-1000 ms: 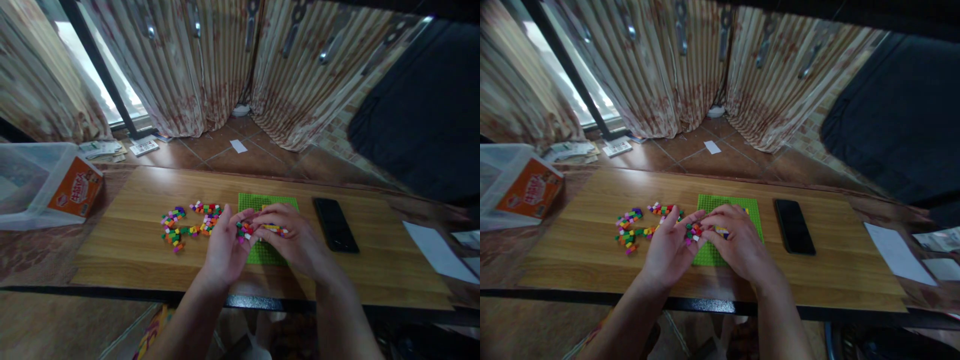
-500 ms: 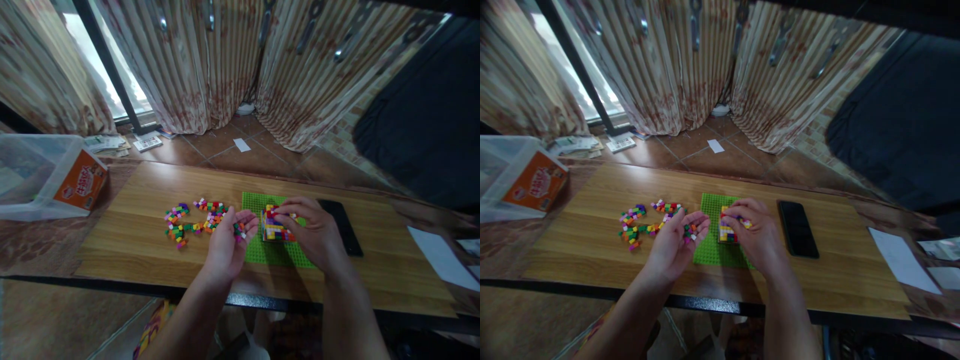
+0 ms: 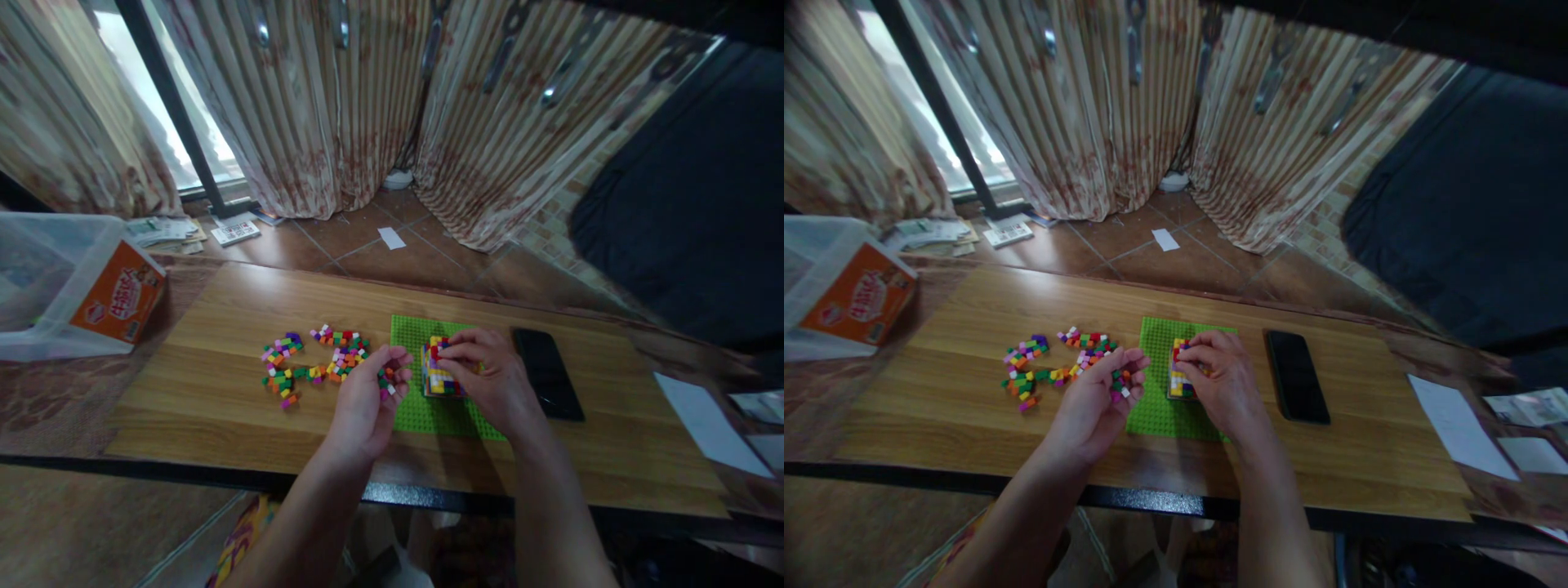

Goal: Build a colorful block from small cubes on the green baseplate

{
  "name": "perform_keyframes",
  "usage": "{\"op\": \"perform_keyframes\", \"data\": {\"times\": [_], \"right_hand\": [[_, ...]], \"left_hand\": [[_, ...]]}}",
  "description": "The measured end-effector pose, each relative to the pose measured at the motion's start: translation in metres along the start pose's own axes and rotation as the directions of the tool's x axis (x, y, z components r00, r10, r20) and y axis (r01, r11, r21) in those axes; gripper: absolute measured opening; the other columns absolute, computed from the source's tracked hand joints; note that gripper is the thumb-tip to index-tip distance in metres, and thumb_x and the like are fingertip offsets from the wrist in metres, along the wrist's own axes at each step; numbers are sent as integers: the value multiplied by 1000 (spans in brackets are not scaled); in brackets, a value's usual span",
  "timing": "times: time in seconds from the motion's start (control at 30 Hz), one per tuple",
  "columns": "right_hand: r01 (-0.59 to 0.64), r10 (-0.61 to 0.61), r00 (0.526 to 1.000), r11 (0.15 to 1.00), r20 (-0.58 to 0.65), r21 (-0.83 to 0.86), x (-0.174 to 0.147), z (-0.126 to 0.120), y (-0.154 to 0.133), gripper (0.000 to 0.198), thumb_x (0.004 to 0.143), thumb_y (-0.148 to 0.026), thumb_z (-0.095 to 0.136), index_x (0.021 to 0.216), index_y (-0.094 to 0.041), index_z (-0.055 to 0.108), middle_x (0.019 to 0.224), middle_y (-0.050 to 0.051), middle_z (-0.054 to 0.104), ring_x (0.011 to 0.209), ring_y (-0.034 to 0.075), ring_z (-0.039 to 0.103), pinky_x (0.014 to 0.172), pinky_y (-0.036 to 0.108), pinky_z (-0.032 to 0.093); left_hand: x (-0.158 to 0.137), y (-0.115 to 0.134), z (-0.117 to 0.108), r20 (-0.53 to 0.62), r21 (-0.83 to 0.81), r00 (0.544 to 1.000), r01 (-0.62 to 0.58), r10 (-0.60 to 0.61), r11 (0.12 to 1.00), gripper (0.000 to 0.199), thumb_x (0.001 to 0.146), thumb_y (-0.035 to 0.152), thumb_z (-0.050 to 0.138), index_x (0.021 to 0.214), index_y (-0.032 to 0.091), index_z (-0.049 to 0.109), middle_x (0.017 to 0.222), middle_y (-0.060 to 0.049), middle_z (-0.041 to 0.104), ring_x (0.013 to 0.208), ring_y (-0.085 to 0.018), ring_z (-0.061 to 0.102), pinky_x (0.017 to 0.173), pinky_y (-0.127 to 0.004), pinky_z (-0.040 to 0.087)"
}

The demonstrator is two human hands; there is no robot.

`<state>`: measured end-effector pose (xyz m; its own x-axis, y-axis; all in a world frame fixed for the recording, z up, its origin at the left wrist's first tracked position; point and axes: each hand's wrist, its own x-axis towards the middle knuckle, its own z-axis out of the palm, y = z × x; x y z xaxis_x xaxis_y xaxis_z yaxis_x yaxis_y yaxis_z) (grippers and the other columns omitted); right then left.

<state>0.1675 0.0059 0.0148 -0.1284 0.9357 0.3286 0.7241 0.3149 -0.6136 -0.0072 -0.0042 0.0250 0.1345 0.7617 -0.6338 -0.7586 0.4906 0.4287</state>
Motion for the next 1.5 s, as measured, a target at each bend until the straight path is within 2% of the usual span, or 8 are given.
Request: {"op": "perform_keyframes", "data": {"times": [0.13, 0.43, 0.93, 1.03, 1.13, 1.27, 1.33, 1.5], "right_hand": [[8, -7, 1000, 999, 11, -39, 0, 5, 2, 5, 77, -22, 72, 74, -25, 74, 91, 4, 66, 91, 22, 59, 83, 41, 45], [-31, 29, 999, 999, -47, -42, 2, 8, 2, 4, 75, -22, 74, 71, -24, 73, 90, 4, 66, 89, 22, 60, 82, 40, 46], [-15, 15, 1000, 998, -5, -67, 3, 10, 3, 10, 76, -22, 71, 67, -26, 73, 78, 2, 67, 82, 21, 59, 76, 39, 43], [-15, 14, 1000, 999, -12, -43, 1, 11, 5, 9, 76, -23, 71, 68, -26, 73, 78, 2, 67, 81, 21, 59, 76, 39, 43], [-27, 29, 999, 999, -42, 32, 0, 9, 7, 4, 77, -25, 72, 73, -25, 74, 83, 3, 67, 82, 21, 60, 77, 39, 46], [-20, 31, 993, 994, -111, 105, -1, 4, -3, 4, 80, -27, 70, 80, -25, 74, 87, 3, 68, 87, 20, 62, 81, 38, 48], [27, -16, 996, 992, -91, 123, -1, 1, -13, 6, 83, -26, 68, 83, -25, 73, 91, 3, 68, 90, 20, 62, 82, 38, 48], [141, -148, 985, 987, 91, 82, -1, 2, -34, 14, 88, -22, 62, 95, -28, 73, 103, 4, 65, 101, 21, 58, 88, 40, 47]], "left_hand": [[0, 0, 0, -8, 4, 1000, -3, 3, 1000, 17, 88, 17, 53, 80, 8, 65, 75, -7, 65, 56, -7, 55, 52, -17, 44], [0, 1, -2, 16, 0, 1000, -13, 13, 1000, 13, 85, 16, 55, 80, 7, 65, 75, -7, 65, 56, -7, 55, 52, -16, 44], [0, -2, 0, 14, 10, 1000, -12, 12, 1000, 15, 86, 16, 54, 80, 8, 65, 75, -7, 65, 56, -7, 55, 51, -16, 43], [-2, -2, 1, 25, 9, 1000, -5, 4, 1000, 22, 90, 22, 51, 80, 8, 65, 76, -9, 66, 60, -9, 58, 56, -18, 47], [-4, -2, 2, 65, -15, 998, 21, -20, 1000, 30, 93, 30, 47, 81, 8, 65, 81, -12, 67, 67, -12, 62, 67, -23, 53], [-4, -1, 3, 126, -58, 991, 45, -37, 997, 37, 94, 38, 44, 84, 9, 64, 91, -15, 67, 80, -17, 65, 78, -27, 53], [-5, -1, 4, 147, -77, 988, 62, -50, 995, 39, 94, 41, 43, 85, 9, 64, 92, -14, 67, 80, -17, 65, 78, -27, 53], [-7, -1, 5, 200, -121, 977, 94, -68, 988, 41, 94, 45, 44, 87, 10, 64, 85, -9, 63, 70, -12, 59, 71, -24, 50]]}}
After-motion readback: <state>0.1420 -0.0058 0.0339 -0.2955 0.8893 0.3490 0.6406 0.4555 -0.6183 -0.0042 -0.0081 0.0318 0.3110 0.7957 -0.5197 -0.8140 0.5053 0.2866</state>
